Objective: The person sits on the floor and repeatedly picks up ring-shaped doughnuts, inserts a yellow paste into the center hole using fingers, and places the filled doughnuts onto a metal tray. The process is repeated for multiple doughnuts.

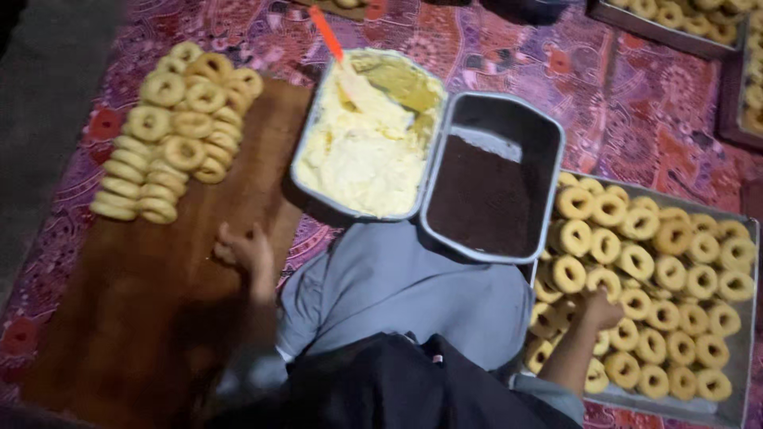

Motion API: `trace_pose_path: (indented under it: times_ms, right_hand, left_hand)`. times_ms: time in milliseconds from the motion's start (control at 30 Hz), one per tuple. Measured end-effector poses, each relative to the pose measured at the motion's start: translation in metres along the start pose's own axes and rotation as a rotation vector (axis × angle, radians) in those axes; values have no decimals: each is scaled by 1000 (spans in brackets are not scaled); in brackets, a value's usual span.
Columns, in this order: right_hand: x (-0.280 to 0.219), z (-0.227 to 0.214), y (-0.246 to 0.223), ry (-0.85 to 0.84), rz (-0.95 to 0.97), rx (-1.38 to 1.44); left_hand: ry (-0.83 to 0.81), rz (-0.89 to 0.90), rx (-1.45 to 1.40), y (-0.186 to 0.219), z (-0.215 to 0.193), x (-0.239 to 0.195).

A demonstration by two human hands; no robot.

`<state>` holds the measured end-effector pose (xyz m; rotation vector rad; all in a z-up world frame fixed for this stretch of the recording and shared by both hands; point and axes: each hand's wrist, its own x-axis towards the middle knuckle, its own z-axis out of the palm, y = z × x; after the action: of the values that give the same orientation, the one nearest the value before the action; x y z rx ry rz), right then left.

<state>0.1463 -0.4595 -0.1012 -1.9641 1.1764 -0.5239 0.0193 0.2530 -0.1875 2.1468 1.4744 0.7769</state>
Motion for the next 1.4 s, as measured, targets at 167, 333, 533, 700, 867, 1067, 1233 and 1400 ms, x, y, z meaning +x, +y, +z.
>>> trace_pose_path:
  times_ms: [167,333,533,700,867,1067,1233,1400]
  right_hand:
    - [-38,4,-18,358,-520,-310]
    - [-82,15,-33,321,-563,-143]
    - [-102,20,-36,239,-598,7]
    - [-116,38,-38,95,-571,6]
    - [-188,65,-64,-244,-664,253]
    - [-326,86,-81,-1475,-114,357]
    - [-350,89,-90,-1622,-198,430]
    - [-386,79,-128,-1365,-653,405]
  left_hand:
    - [-71,76,-43,21,38,126]
    - [-59,-215,-16,64,54,202]
    - [-164,-340,-106,63,46,189]
    - [-162,-246,-195,35,51,183]
    - [-240,-316,-762,16,66,155]
    - [-1187,-801,-1691,37,-1,-86]
    - [-1148,-799,-1443,73,-56,-144]
    - [-916,-547,-1288,100,-57,-130]
